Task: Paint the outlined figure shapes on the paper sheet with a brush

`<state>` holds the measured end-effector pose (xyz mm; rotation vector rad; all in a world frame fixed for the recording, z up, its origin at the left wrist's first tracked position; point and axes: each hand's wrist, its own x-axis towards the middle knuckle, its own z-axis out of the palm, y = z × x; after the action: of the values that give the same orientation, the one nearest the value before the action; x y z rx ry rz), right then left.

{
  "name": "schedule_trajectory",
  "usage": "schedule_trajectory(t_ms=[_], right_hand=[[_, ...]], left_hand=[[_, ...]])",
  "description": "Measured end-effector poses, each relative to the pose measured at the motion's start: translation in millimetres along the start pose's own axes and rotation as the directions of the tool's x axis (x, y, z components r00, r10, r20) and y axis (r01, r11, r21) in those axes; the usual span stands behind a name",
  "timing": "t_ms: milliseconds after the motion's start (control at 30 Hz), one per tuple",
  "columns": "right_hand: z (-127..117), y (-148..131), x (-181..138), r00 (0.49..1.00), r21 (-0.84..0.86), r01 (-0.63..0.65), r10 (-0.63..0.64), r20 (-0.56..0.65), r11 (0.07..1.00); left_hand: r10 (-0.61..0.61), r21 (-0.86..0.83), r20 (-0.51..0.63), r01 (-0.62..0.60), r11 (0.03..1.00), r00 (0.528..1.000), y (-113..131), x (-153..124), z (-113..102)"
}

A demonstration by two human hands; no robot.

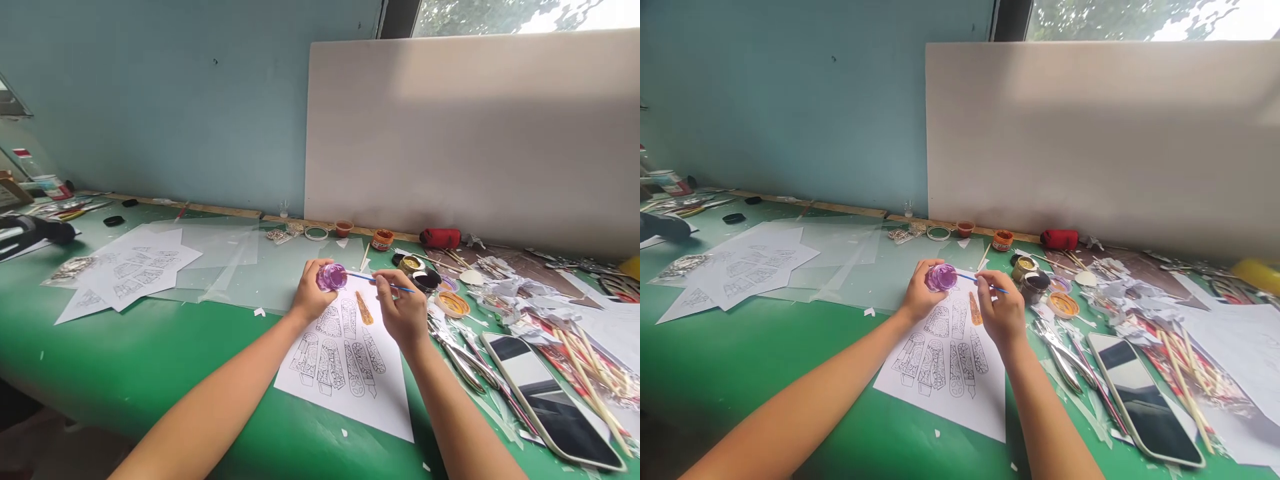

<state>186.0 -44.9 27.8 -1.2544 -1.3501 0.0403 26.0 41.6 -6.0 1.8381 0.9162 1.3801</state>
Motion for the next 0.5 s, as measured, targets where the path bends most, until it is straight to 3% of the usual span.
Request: schedule_trajectory(t_ms=[300, 500], right_hand=[[-0.1, 6.2, 2.4, 0.992, 0.072, -0.106, 0.1, 0.076, 0.992], [1.5, 2.6, 0.8, 0.994, 0.074, -0.092, 0.087, 0.068, 0.993]], left_hand=[[-0.034, -0.028, -0.004, 0.034, 0.999, 0.999, -0.2, 1.6, -1.7], [-0.008, -0.007, -0.011, 0.008, 1.0, 1.0, 0.7, 0.4, -1.7]])
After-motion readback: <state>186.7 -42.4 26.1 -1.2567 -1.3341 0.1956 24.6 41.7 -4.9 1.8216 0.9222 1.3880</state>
